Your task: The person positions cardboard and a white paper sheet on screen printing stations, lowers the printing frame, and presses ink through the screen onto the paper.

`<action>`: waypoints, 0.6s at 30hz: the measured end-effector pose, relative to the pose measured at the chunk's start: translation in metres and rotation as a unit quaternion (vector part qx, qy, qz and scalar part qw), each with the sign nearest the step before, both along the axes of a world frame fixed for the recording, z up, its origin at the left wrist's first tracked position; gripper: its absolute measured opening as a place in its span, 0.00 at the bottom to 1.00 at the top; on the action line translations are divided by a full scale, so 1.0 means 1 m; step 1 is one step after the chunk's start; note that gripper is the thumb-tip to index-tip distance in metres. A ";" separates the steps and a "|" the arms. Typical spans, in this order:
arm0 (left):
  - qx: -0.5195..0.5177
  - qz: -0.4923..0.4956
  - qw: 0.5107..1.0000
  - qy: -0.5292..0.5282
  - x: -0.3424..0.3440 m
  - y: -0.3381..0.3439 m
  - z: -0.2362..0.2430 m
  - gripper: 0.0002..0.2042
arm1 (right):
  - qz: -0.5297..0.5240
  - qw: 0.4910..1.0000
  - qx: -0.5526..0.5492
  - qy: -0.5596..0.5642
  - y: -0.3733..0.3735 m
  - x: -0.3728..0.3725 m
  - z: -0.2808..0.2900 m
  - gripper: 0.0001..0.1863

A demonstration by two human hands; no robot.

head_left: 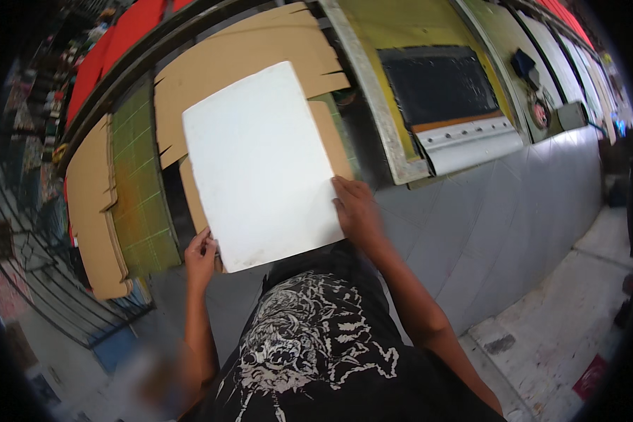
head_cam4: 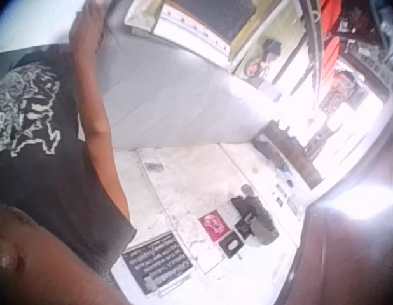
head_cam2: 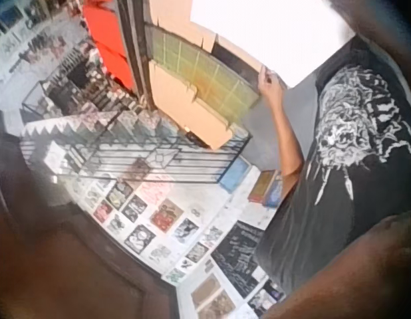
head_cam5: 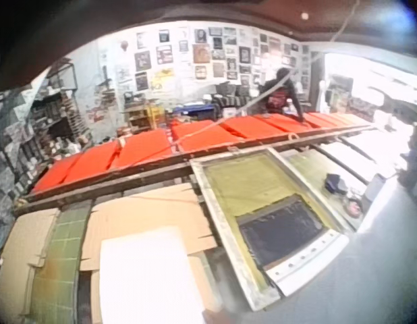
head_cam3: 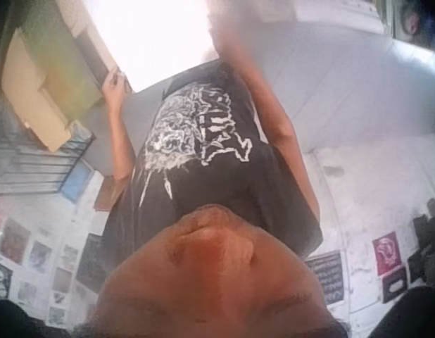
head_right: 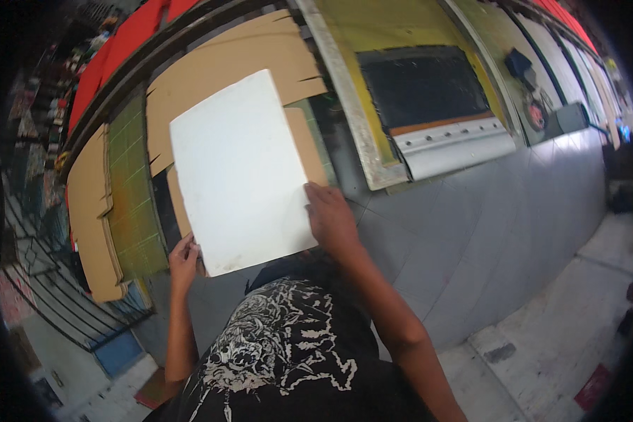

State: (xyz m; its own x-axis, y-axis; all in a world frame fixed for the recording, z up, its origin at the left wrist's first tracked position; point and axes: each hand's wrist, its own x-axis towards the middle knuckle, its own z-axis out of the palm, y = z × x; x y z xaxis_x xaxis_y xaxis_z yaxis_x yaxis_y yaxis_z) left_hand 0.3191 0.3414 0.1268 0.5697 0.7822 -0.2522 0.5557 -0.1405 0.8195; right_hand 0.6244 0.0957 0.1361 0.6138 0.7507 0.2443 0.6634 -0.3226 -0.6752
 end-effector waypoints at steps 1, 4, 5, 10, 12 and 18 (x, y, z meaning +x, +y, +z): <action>0.028 0.016 0.999 -0.039 0.001 -0.001 -0.003 0.17 | 0.009 1.000 -0.002 0.005 0.000 0.000 0.002 0.21; 0.005 0.014 0.999 -0.044 0.010 -0.002 0.001 0.17 | 0.013 1.000 -0.019 -0.002 -0.002 0.003 0.000 0.22; 0.006 0.022 0.998 -0.051 0.010 -0.003 -0.001 0.18 | 0.002 1.000 -0.030 -0.003 -0.001 0.002 0.004 0.21; 0.026 0.007 0.999 -0.018 0.010 0.000 0.001 0.17 | 0.016 0.998 -0.043 -0.041 -0.001 0.005 0.011 0.19; 0.025 0.009 0.999 -0.022 0.011 -0.001 0.003 0.17 | 0.024 0.998 -0.044 -0.040 -0.003 0.007 0.013 0.19; -0.012 0.014 0.999 -0.044 0.008 -0.001 0.009 0.18 | 0.027 0.999 -0.036 -0.027 0.002 0.004 0.012 0.19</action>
State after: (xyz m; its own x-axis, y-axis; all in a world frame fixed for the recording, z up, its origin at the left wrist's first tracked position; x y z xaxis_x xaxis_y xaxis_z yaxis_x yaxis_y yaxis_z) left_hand 0.3267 0.3401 0.1355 0.5689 0.7924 -0.2201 0.4844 -0.1066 0.8683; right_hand 0.6281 0.0975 0.1484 0.5600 0.7987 0.2200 0.7154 -0.3323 -0.6147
